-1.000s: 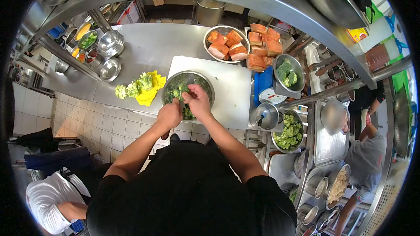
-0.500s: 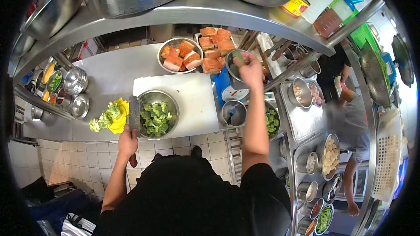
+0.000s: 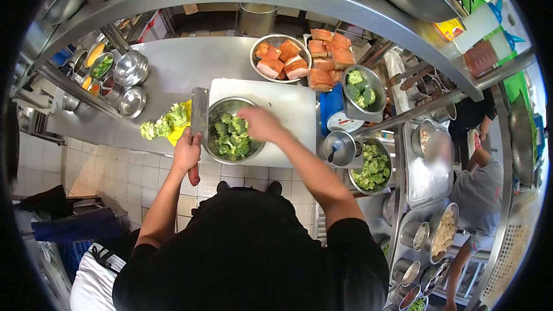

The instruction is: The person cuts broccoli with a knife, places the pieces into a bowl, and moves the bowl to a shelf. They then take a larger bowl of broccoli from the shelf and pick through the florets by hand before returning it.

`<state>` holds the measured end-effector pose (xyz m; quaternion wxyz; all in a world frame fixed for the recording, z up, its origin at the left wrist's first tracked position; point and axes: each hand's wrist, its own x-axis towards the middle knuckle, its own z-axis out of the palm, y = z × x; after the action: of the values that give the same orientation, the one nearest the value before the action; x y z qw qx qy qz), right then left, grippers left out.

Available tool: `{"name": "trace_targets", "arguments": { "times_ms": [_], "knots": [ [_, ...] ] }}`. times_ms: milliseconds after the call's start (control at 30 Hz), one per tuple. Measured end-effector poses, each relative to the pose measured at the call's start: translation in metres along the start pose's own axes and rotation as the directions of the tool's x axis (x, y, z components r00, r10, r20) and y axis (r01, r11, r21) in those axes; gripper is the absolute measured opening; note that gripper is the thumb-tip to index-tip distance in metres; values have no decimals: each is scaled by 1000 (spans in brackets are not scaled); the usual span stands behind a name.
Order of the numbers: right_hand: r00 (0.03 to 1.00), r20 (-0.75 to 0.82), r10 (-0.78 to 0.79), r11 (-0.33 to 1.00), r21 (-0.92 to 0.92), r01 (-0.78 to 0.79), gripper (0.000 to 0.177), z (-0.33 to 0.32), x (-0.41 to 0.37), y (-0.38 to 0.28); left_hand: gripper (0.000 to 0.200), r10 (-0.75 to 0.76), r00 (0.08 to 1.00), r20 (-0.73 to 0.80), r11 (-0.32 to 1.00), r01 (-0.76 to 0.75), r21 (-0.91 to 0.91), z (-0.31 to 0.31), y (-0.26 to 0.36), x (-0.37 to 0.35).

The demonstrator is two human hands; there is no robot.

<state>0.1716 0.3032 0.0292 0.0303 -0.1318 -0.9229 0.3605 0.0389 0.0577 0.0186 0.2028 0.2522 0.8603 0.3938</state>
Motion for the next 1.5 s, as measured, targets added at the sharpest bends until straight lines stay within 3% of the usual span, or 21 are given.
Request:
{"name": "trace_targets", "arguments": {
  "times_ms": [33,133,267,367,400,500,600,700,900,1000,1067,1100,1133,1200,1233,1267,1367,1400,1500],
  "knots": [
    [998,59,-35,997,-60,39,40,25,11,1,24,4,1000,0,1000,-4,-5,1,3,-1],
    [989,-20,147,909,-391,-143,42,72,33,11,24,-1,1000,-2,1000,1,-10,-1,3,-7],
    [943,76,324,901,-328,-283,49,54,45,20,24,34,998,-55,999,-34,1,-9,-9,-17],
    [998,-5,61,930,-363,-58,51,50,39,9,24,-19,998,-52,1000,20,22,-13,-19,-19],
    [983,174,51,932,-361,16,52,49,43,1,24,-50,998,-41,998,51,24,-14,-21,-19],
    [980,186,75,877,-480,24,55,76,52,1,24,26,997,-79,1000,-25,6,-11,-23,-18],
    [972,234,26,886,-456,86,52,70,58,1,24,73,991,-111,997,-71,22,-11,-19,-18],
    [978,199,-63,915,-379,136,48,71,52,13,23,-40,998,-39,999,40,4,-17,-10,-18],
    [981,196,16,869,-489,83,30,81,49,27,22,-21,998,-53,997,17,-78,-11,-12,-17],
    [997,77,20,969,-246,0,25,73,51,35,22,10,998,-61,1000,-12,-24,-15,-6,-18],
    [954,195,229,948,180,-264,29,48,52,27,22,2,998,-68,996,-8,-94,-11,-15,-17],
    [910,280,306,841,369,-396,32,36,50,24,22,0,998,-69,991,-9,-131,-10,-19,-17],
    [918,276,284,707,587,-395,29,31,42,25,21,-25,998,-56,992,18,-128,-11,-20,-17],
    [927,321,197,383,845,-374,23,20,28,29,19,33,998,-44,990,-39,-135,-2,-43,-11],
    [935,324,146,189,918,-348,21,14,23,27,19,63,997,-39,988,-68,-138,-1,-46,-9],
    [935,338,109,78,935,-347,15,7,17,24,18,37,999,1,985,-37,-169,1,-48,-9],
    [945,313,100,-81,949,-306,14,-1,5,18,18,25,999,42,975,-15,-220,6,-42,-9],
    [955,285,84,-74,957,-279,13,0,3,18,18,54,998,32,981,-47,-190,8,-43,-8],
    [954,260,147,136,950,-280,19,-5,-5,12,19,118,993,22,987,-114,-115,14,-45,-5]
  ]
}}
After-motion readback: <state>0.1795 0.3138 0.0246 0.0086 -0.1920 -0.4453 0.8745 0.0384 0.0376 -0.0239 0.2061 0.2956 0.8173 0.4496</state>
